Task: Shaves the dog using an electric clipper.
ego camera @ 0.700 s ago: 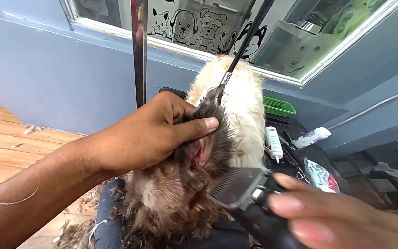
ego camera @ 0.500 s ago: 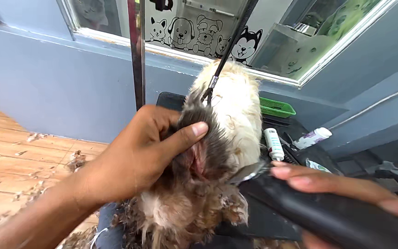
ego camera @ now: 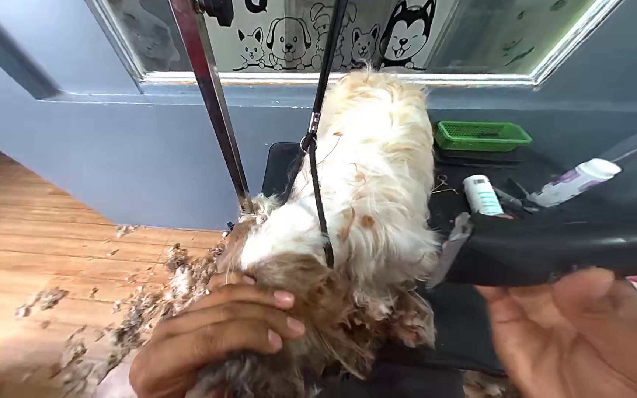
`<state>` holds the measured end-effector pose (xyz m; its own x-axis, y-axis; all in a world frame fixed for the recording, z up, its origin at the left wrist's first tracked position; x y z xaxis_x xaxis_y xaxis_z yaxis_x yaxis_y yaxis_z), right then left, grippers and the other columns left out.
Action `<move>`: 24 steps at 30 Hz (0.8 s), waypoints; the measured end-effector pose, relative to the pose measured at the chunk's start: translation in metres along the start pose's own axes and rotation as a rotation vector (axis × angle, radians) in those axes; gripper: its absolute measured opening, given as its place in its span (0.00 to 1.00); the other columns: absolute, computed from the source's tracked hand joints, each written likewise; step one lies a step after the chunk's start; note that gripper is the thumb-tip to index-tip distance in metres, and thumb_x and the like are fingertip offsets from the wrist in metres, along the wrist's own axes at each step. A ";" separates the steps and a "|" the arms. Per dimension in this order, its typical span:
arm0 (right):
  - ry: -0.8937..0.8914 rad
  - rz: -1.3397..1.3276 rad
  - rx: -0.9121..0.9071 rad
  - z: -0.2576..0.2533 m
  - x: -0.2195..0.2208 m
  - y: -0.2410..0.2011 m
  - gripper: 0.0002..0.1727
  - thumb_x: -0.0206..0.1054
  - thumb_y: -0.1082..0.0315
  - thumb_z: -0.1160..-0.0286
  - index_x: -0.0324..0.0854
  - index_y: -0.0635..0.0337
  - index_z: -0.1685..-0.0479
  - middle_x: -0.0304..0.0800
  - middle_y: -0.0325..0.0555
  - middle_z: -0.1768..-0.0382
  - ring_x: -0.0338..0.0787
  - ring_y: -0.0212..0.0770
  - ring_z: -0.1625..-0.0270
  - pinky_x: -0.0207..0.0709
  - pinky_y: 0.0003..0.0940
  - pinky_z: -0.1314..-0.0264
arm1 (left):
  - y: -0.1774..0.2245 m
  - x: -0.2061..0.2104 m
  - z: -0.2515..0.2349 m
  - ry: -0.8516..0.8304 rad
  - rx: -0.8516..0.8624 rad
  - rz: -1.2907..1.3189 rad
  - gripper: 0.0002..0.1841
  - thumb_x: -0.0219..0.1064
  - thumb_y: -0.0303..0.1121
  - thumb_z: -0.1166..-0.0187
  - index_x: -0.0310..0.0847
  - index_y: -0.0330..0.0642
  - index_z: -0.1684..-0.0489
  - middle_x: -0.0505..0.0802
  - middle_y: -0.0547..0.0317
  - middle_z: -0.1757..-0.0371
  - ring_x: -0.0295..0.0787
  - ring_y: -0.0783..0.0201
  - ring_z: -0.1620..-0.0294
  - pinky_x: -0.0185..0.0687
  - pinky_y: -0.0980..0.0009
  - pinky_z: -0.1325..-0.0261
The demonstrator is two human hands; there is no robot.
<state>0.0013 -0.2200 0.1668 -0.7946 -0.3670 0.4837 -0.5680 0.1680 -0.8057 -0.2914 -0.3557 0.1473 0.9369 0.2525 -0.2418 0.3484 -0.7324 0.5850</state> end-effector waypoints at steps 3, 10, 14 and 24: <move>-0.149 0.041 -0.189 -0.009 0.017 0.016 0.30 0.80 0.63 0.32 0.75 0.45 0.29 0.89 0.47 0.35 0.90 0.51 0.33 0.86 0.48 0.29 | -0.007 0.000 0.001 0.133 -0.072 0.047 0.15 0.58 0.45 0.10 0.90 0.51 0.52 0.98 0.65 0.54 0.92 0.65 0.39 0.72 0.61 0.17; -0.435 0.101 -0.462 -0.046 0.066 0.040 0.39 0.81 0.71 0.34 0.61 0.48 0.26 0.86 0.49 0.33 0.87 0.58 0.30 0.82 0.57 0.23 | -0.019 -0.001 -0.024 0.185 -0.098 0.148 0.11 0.63 0.41 0.13 0.92 0.50 0.57 0.97 0.63 0.56 0.92 0.61 0.39 0.73 0.60 0.18; -0.521 -0.037 -0.289 -0.039 0.063 0.064 0.38 0.80 0.71 0.33 0.63 0.44 0.24 0.88 0.52 0.35 0.88 0.60 0.31 0.82 0.58 0.25 | -0.029 -0.002 -0.045 0.189 -0.112 0.219 0.13 0.61 0.43 0.12 0.90 0.49 0.59 0.96 0.63 0.57 0.92 0.62 0.40 0.77 0.63 0.22; -0.291 -0.102 -0.252 -0.037 -0.029 0.041 0.34 0.82 0.61 0.34 0.73 0.43 0.25 0.90 0.47 0.37 0.91 0.54 0.35 0.85 0.55 0.29 | -0.040 0.018 -0.068 0.023 -0.368 -0.123 0.09 0.71 0.46 0.19 0.92 0.56 0.60 0.88 0.66 0.47 0.86 0.70 0.52 0.87 0.75 0.54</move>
<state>-0.0070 -0.1681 0.1323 -0.6579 -0.6314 0.4104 -0.7045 0.3235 -0.6316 -0.2861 -0.2791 0.1724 0.8864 0.3413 -0.3128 0.4417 -0.4211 0.7922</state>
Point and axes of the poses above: each hand's wrist, its own z-axis away from the middle knuckle, its own x-axis out of the palm, y = z × x, the point moved 2 cm from there along -z, towards the middle knuckle
